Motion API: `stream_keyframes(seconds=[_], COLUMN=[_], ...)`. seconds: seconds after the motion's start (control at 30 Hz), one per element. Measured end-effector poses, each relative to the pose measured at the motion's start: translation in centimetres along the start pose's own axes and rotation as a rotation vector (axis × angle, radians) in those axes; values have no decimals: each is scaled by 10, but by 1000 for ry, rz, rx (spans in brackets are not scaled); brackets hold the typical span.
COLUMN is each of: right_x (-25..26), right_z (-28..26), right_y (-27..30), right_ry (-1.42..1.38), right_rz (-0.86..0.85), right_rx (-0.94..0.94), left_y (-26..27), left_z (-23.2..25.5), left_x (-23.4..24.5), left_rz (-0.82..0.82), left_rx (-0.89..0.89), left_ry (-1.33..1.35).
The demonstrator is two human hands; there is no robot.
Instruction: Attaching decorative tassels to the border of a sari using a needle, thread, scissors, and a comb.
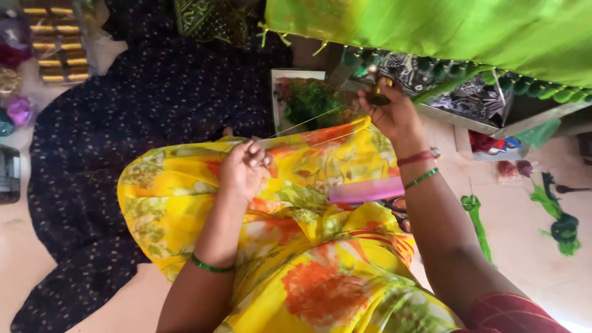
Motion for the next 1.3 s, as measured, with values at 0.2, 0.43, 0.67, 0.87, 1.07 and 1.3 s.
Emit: stream_keyframes(seconds=[0.2,0.43,0.67,0.87,1.07,1.3], right_x=[116,-124,-241,-80,136,-62], right_z=[33,66,88,1,19,-1], right_y=[-3,158,214,54,-23,117], right_ry=[-227,560,556,450,10,189], right_rz=[391,-110,-585,-117,340,205], right_rx=[15,94,-289,-18,90,131], left_y=[1,14,85,41,9,18], left_z=[-14,-2,30,-8,6,1], left_x=[17,-38,-122,-35,4,-13], left_rz=[245,-19,3,-99,137,-6], left_rx=[168,79,89,144,40,74], left_ry=[343,201,-248,-356,354,164])
Point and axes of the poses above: each hand's wrist, its own y-axis away from the middle knuckle, its own x-axis out of the back of the hand, z = x × y, the point moved 10 cm from there along -y, towards the middle knuckle, and after that the axes turned 9 degrees about z, right-handed, at the moved point
